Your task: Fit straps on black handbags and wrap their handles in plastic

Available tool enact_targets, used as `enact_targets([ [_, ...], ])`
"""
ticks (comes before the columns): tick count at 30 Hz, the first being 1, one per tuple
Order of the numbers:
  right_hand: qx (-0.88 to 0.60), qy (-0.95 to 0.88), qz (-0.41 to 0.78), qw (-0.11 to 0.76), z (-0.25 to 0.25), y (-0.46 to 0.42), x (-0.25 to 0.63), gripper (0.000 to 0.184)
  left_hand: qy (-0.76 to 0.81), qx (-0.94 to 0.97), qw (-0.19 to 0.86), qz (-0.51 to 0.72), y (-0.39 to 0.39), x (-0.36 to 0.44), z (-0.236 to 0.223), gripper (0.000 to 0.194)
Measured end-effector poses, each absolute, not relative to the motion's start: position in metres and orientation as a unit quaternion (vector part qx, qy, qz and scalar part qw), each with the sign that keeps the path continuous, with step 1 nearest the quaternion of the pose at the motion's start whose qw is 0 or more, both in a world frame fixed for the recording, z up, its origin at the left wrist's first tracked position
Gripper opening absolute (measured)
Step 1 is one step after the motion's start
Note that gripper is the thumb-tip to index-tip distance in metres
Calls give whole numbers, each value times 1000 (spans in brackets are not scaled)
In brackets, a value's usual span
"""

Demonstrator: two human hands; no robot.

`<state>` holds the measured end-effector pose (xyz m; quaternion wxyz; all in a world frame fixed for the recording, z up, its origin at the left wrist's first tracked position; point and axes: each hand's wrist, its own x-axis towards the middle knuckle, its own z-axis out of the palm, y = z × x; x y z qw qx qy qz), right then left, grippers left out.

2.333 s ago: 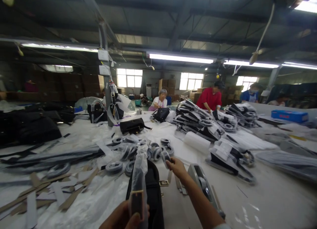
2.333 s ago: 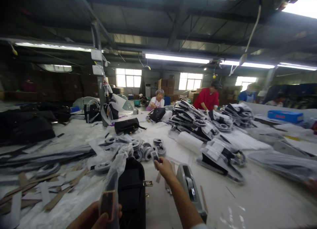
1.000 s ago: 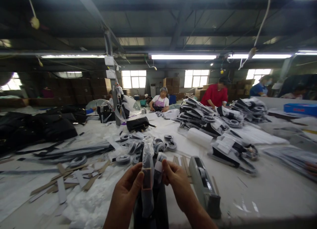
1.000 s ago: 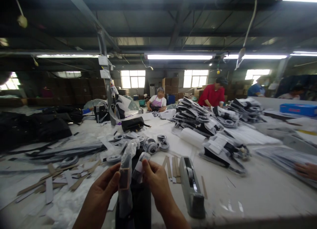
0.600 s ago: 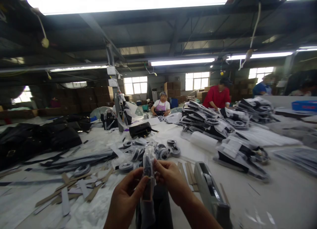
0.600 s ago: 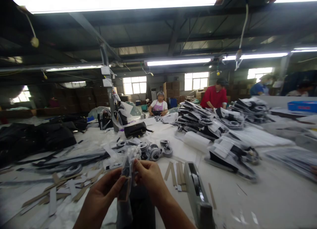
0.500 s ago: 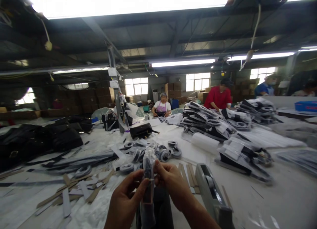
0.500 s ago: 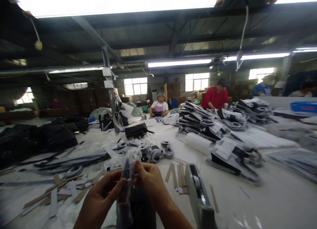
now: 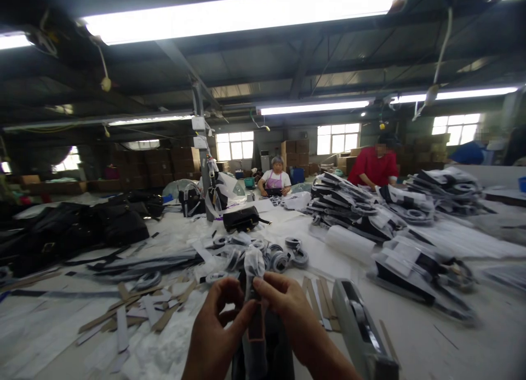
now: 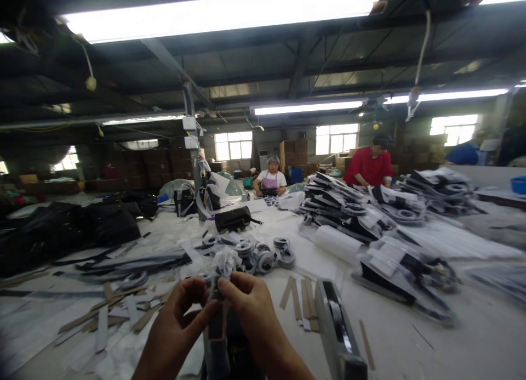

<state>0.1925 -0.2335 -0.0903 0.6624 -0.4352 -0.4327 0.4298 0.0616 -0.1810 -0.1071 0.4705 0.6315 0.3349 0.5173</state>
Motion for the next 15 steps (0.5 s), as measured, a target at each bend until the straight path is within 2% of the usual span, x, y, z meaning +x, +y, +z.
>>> enact_targets([
  [4,-408,-407,460,676,-89,-239,188,35,300,627,517,499,-178,63,-111,45],
  [10,-501,-446,295,681,-94,-232,188,28,301,599,561,486,-179,64,-110,48],
  [15,-498,-467,252,686,-108,-230,189,29,323,541,613,476,-175,69,-112,49],
])
